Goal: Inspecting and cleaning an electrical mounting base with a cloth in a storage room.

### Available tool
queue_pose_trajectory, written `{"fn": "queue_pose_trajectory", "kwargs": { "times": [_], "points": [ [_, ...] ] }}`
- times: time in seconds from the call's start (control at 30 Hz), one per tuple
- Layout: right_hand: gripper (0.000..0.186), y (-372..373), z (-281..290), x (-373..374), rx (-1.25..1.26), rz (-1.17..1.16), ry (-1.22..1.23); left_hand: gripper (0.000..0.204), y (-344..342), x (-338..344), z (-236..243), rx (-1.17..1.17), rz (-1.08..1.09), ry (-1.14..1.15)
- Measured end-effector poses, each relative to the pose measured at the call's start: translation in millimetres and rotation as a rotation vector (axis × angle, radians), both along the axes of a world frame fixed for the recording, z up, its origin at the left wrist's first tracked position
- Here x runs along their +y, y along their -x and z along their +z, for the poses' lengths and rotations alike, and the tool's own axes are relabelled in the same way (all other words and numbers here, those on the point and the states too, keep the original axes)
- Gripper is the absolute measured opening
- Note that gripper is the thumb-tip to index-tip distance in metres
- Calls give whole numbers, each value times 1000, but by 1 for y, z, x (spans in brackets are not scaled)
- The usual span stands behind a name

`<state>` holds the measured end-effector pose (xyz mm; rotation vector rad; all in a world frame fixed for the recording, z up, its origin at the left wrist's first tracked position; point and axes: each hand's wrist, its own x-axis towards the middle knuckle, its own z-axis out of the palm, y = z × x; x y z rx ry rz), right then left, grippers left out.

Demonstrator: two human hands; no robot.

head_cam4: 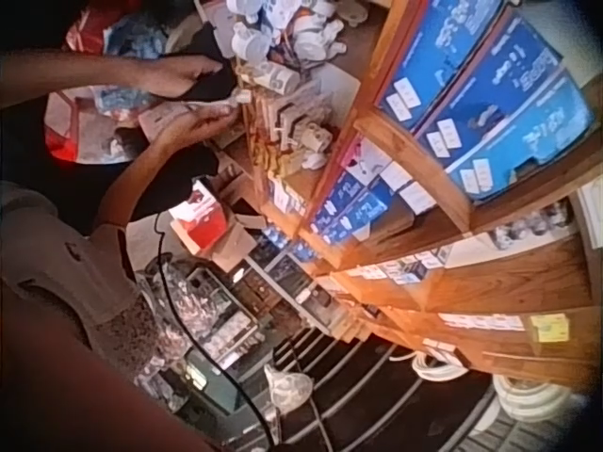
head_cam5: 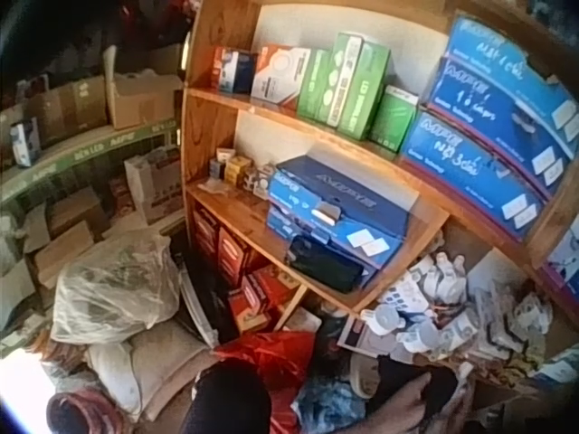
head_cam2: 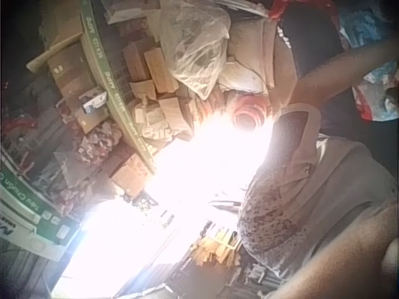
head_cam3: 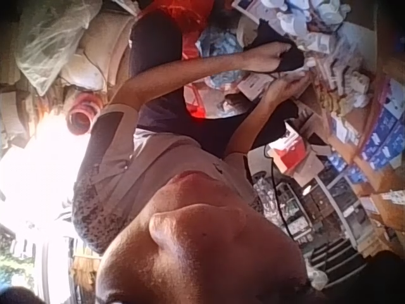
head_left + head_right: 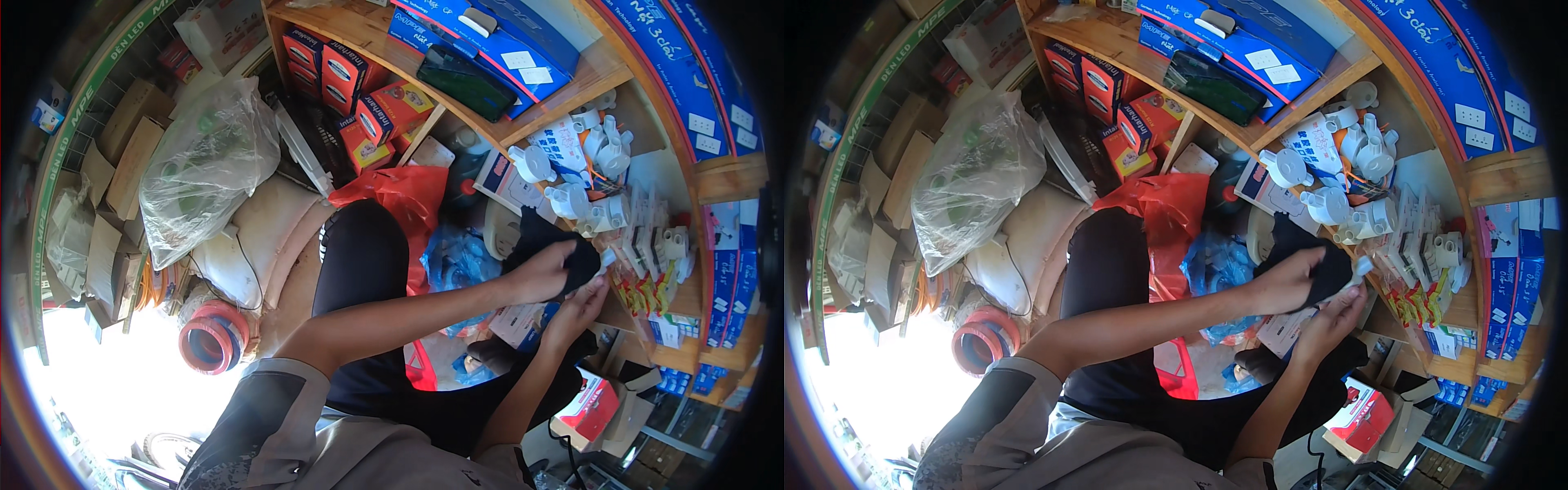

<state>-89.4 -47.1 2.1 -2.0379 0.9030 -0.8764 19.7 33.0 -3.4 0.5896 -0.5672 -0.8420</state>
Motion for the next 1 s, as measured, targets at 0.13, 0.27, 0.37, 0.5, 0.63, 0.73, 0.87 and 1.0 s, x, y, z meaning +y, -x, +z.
{"fn": "queue_pose_trajectory", "kwargs": {
  "times": [0.13,0.27,0.37,0.5,0.63,0.73,0.87,1.0],
  "points": [
    [49,3,-5,-11,-175,25,-113,21,-6,8,1,-399,188,-132],
    [49,6,-10,-7,-295,-43,-316,15,-15,12,11,-336,122,-166],
    [48,-2,-10,3,-209,-8,-353,12,-15,0,-9,-558,484,-341],
    [48,-1,-3,8,-130,36,-428,9,-18,2,-6,-572,476,-325],
    [47,2,-4,-4,-208,61,-362,12,-18,3,-6,-702,401,-249],
    [45,-6,13,-8,-510,-109,-481,20,-12,6,-6,-786,292,-177],
    [47,9,17,-23,-491,-47,-652,29,-8,5,-10,-942,261,-175],
    [47,7,15,-10,-555,37,-705,25,-12,8,-2,-927,341,-125]
  ]
}}
